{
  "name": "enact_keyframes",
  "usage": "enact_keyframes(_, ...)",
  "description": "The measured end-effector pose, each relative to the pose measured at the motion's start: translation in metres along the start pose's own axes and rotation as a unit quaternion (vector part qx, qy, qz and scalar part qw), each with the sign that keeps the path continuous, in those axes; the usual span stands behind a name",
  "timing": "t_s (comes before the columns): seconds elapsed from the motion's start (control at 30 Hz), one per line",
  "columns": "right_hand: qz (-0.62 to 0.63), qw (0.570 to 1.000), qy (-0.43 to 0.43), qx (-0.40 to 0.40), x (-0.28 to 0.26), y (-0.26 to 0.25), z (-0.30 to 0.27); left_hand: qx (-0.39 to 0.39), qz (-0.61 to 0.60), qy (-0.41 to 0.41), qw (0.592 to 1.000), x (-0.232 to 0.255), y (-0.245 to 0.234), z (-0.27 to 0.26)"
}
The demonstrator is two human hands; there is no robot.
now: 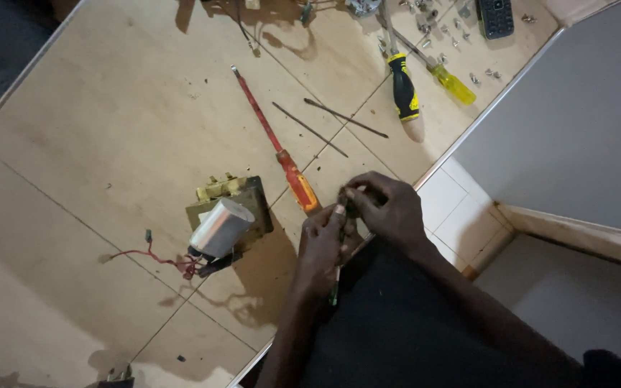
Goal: The person cleans a small white cylindrical electronic component using a brush. They then use a screwdriver to scrape or clean a small metal piece. Finally, they brush a larger transformer-like component on the table.
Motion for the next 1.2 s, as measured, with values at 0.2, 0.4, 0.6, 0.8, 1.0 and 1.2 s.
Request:
enact_keyframes(0.2,0.028,0.998,-0.031,0.040,0.010,-0.001,0.011,0.021,0.024,-0.002,0.999,-0.023,-0.001,0.023)
enact_keyframes(0.4,0.018,0.999,-0.032,-0.005,-0.006,-0.001,0.001,0.009,-0.005,0.006,1.000,-0.024,-0.004,0.022)
enact_keyframes(0.6,-0.046,0.997,-0.056,0.016,0.009,0.000,0.004,0.026,-0.040,-0.004,0.999,-0.012,-0.008,0.005)
enact_keyframes(0.8,-0.024,0.996,-0.081,-0.019,0.012,0.000,0.007,0.018,-0.051,0.043,0.998,-0.039,-0.005,0.038)
enact_keyframes(1.0,0.141,0.987,-0.044,-0.054,0.023,-0.004,0.019,0.083,0.029,-0.043,0.995,-0.039,0.001,0.030)
enact_keyframes(1.2,-0.007,0.997,-0.068,-0.048,0.002,-0.005,0.000,0.019,-0.005,0.023,1.000,-0.003,-0.005,-0.005)
Point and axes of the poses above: each hand's wrist, its own z-axis towards the middle knuckle, its own y-axis out of the palm, x = y × z, the point moved 1 cm from there along z, towards the middle knuckle, and after that the axes turned 10 degrees about x, right-handed, at the moved point
